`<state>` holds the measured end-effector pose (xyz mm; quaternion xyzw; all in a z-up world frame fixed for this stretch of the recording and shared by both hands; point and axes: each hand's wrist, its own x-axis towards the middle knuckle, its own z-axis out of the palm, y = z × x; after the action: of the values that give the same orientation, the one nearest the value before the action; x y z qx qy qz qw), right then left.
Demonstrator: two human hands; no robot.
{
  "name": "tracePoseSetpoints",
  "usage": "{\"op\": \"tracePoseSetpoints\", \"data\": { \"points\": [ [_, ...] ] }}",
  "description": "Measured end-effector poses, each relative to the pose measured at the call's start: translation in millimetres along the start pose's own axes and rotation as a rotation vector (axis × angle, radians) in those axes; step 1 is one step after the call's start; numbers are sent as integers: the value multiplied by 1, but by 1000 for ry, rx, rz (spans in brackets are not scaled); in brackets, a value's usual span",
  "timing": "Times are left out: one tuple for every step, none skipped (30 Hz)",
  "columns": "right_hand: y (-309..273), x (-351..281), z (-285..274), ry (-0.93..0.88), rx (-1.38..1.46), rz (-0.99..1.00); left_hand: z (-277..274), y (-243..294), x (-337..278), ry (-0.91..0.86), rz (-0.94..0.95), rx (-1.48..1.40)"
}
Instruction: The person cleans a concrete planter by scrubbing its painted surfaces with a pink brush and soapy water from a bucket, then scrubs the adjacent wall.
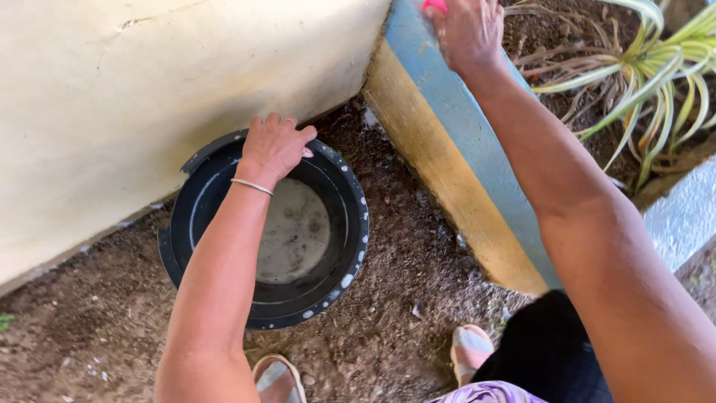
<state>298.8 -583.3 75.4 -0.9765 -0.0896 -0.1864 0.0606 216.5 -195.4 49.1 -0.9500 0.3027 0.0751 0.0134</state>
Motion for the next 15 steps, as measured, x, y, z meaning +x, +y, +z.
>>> {"op": "tracePoseSetpoints", "data": {
  "points": [
    [0,-18,-9,5,-4,25,-5,2,-1,-3,24,10],
    [-1,-36,-17,-25,-145,47,-10,2,-1,-27,25,-4],
    [-3,-56,-26,-63,-288,69,-13,5,-2,-53,29,-22],
    [-11,-80,-55,-67,-295,94,-13,12,-1,-57,55,-18],
    [-21,-105,-85,-169,-285,139,-13,19,0,-29,127,-22],
    [-33,-130,-115,-270,-271,186,-12,26,0,-2,198,-28],
    [-31,-154,-134,-269,-282,210,-3,40,8,1,224,-26],
    [-30,-178,-153,-340,-279,321,6,55,14,49,352,-52],
    [-32,-199,-168,-409,-268,425,15,66,18,95,470,-77],
    [-30,-215,-170,-407,-271,442,10,69,22,94,487,-75],
    [-27,-238,-174,-396,-284,471,8,78,24,100,575,-47],
    [-24,-260,-178,-385,-297,501,5,88,27,108,663,-20],
    [-27,-256,-174,-378,-315,516,7,93,33,122,683,-24],
    [-30,-251,-170,-288,-284,582,8,97,39,95,718,-46],
    [-33,-245,-162,-208,-241,634,13,100,40,56,738,-71]
  ]
}}
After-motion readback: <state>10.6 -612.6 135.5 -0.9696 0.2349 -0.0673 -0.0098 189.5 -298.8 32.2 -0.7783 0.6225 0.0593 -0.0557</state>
